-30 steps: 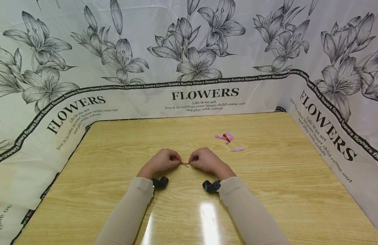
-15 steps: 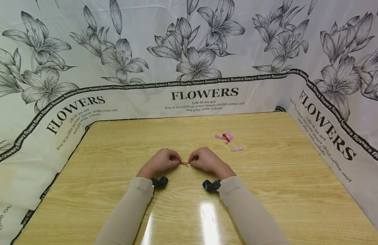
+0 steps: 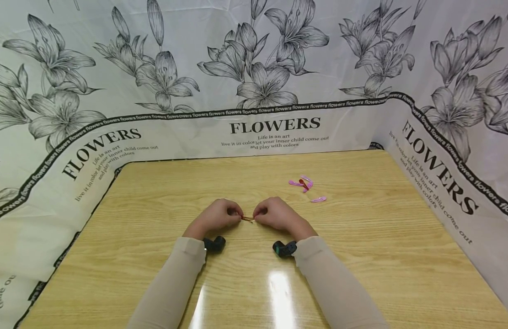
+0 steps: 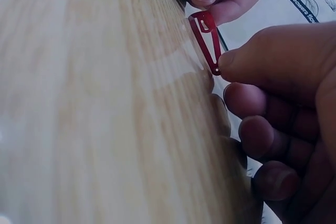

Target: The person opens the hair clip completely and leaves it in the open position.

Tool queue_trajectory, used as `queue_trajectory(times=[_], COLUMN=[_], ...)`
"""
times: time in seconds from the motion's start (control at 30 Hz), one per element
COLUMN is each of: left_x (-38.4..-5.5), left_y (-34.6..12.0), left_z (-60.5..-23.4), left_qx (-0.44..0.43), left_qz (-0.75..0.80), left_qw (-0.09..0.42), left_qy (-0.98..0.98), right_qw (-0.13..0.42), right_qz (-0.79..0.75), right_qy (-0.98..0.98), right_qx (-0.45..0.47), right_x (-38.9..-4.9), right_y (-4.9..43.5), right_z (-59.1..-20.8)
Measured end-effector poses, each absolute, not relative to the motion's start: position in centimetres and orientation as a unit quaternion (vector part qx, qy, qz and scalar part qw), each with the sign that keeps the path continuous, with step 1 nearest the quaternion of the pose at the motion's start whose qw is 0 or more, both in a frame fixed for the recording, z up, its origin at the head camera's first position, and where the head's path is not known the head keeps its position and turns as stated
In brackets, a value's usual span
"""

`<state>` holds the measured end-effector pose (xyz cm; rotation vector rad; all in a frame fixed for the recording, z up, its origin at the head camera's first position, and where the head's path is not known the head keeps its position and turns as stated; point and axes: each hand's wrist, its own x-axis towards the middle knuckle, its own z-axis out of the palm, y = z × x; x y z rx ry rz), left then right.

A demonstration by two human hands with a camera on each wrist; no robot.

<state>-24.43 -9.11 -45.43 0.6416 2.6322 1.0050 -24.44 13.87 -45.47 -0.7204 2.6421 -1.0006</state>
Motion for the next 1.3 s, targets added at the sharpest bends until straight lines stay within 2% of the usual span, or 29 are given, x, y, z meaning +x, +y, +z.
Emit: queue_trajectory(times=[0.37,0.9,1.3], left_x=[-24.4,-24.4,-24.5], left_y=[-8.9,-7.6,-5.4], left_z=[-45.5,-44.7,-43.6], left_qx=[0.209,0.207,0.231], left_qz=[0.356,0.366,0.349], left_qw=[0.107,0.055,0.067], left_qy=[0.905,0.906,0.906], right_qw=[0.103,0.05,0.023], right_qz=[-0.357,-0.378,-0.338], right_qy=[0.898,0.9,0.915], right_qx=[-0.234,-0.211,-0.219], right_x=[-24.4,-23.8,-23.9], right_y=[14.0,15.5,17.6], right_z=[-45.6,-44.7,-43.1])
